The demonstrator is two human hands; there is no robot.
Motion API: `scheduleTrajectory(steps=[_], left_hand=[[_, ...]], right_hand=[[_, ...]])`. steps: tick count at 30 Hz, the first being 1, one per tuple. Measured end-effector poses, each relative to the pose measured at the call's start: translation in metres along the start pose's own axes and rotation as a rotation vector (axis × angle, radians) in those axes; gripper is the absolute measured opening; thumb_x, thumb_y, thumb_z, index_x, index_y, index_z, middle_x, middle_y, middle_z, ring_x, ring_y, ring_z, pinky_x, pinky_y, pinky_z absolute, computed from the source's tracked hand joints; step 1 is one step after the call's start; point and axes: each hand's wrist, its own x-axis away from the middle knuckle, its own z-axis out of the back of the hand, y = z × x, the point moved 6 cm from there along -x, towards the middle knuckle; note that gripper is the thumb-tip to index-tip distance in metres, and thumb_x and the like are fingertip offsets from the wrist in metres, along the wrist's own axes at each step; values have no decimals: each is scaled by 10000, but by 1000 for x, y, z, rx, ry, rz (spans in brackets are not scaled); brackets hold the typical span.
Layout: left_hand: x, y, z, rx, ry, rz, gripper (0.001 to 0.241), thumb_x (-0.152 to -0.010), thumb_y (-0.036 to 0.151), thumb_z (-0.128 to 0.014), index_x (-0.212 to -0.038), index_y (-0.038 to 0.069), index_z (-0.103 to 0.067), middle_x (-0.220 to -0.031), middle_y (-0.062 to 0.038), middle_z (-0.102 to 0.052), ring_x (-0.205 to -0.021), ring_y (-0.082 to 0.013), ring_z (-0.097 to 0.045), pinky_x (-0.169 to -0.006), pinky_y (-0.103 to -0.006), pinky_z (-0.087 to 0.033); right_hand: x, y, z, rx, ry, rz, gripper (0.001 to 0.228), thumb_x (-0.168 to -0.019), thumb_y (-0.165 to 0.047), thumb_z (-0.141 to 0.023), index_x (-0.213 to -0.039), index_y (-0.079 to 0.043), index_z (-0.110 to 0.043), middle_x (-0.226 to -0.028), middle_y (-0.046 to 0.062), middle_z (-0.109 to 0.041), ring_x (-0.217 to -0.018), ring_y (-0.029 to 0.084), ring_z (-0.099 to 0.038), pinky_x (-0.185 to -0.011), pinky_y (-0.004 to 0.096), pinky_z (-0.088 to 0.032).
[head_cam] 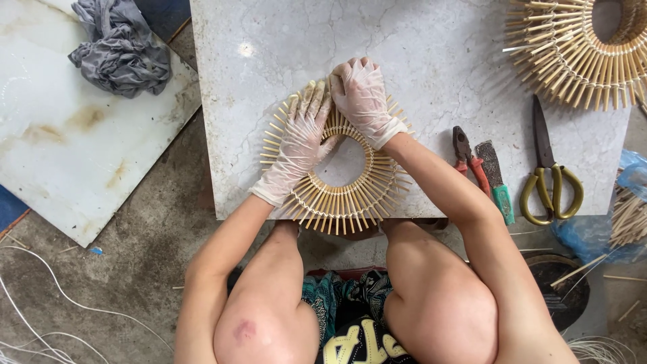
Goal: Assembling and adjusting circular bamboo frames using hand tools like pliers and metal rods.
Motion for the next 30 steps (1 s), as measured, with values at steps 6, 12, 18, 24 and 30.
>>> scheduleTrajectory(steps=[6,12,18,24,30], left_hand=[[2,-1,-1,-38,45,-20,1028,-876,444,-790,-1619,-1,-237,-1687,-215,-218,-1569,-405,-195,-1286,-566,-154],[1,-1,-2,-73,-58,53,1032,-835,452,-780,-1611,12,-263,-1682,-217,-217,-1565,-384,-200,-1277,-555,-163],[-16,7,4,-65,-81,-73,999,-878,561,-733,-1603,51,-273,-1675,-202,-211,-1548,-394,-195,-1250,-579,-167],[-9,1,-8,-72,-64,-79,932,-931,533,-709,-1628,75,-294,-1699,-180,-217,-1570,-369,-208,-1274,-548,-171],[-9,1,-7,-64,-45,-108,933,-910,518,-727,-1611,62,-313,-1678,-197,-262,-1553,-371,-232,-1267,-550,-179]], right_hand=[[-2,4,-2,-2,0,-23,141,-896,-123,-758,-967,-108,-637,-945,94,-625,-923,315,-579,-850,447,-447],[-2,15,16,39,-74,-16,189,-996,-192,-720,-1151,-85,-723,-1021,100,-691,-944,264,-611,-894,433,-448],[4,26,42,-186,-253,-179,228,-992,-216,-741,-1181,-95,-777,-960,100,-717,-903,271,-633,-828,412,-488],[3,21,42,-306,-279,-289,251,-971,-159,-719,-1206,-81,-761,-1019,117,-727,-953,280,-656,-853,394,-524],[9,35,26,-534,-383,-467,232,-983,-136,-677,-1200,-75,-735,-1093,83,-733,-955,192,-704,-870,315,-579]])
